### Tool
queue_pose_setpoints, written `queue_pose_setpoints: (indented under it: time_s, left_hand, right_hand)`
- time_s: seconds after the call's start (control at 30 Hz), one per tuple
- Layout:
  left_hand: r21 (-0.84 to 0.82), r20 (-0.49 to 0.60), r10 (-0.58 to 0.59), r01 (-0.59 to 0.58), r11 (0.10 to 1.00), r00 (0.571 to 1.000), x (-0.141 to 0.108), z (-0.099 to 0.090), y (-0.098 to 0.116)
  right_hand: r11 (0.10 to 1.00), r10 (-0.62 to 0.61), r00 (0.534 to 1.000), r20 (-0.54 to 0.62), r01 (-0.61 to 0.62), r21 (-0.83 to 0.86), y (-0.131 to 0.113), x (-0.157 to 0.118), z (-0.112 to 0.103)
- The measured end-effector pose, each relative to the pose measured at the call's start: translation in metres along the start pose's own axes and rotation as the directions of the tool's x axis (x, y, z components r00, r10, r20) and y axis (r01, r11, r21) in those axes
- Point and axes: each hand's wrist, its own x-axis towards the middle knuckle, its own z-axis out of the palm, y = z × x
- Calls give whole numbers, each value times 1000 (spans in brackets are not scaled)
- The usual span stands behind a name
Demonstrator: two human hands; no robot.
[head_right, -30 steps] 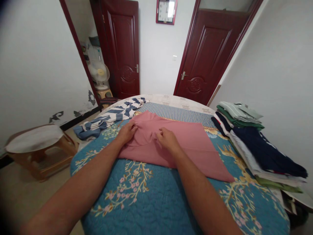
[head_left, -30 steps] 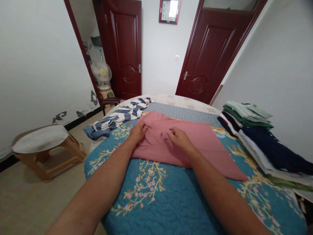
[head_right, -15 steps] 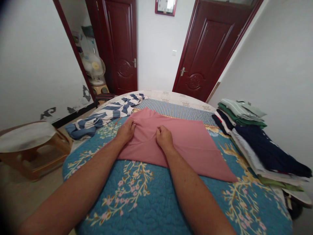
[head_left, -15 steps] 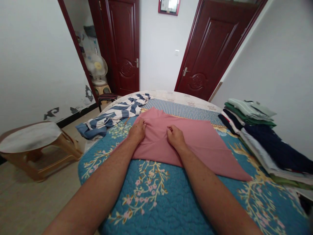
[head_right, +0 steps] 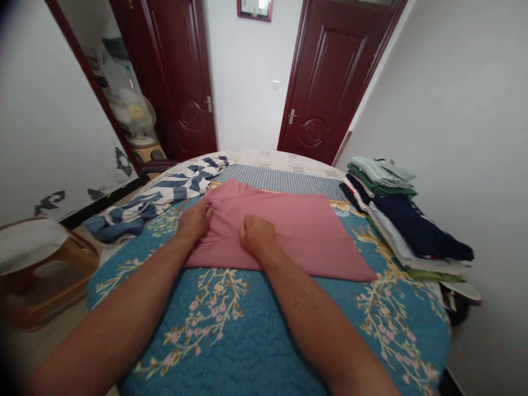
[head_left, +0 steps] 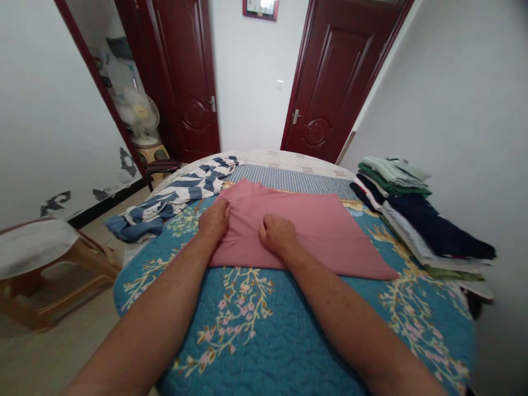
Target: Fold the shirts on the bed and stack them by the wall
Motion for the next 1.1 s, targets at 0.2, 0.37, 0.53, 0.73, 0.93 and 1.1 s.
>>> queue_pose_setpoints:
  time_s: [0.2, 0.37, 0.53, 0.73, 0.93, 1.1]
  left_hand:
    - [45, -74, 149, -146, 988, 986, 2, -9, 3]
    - [-50, -34, 526, -527, 848, 850, -13, -15, 28]
    - [-120, 132, 707, -697, 707, 694, -42, 13, 59]
    - [12, 217, 618, -635, 773, 756, -57, 31, 64]
    - [103, 245, 502, -537, 837, 830, -58, 26, 66]
    - [131, 253, 450, -491, 861, 856, -59, 25, 67]
  right_hand:
    - [995, -99, 995, -24, 98, -35, -6, -21, 1]
    - [999, -54, 994, -97, 54, 1, 4, -43, -4]
    - [998, 64, 993, -103, -64, -2, 18, -66, -4]
    - [980, 201, 980, 14, -200, -12, 56, -90, -1]
    - [936, 350, 929, 118, -341, -89, 141, -103, -16]
    - [879, 472, 870, 138, -454, -148, 212, -113, -28]
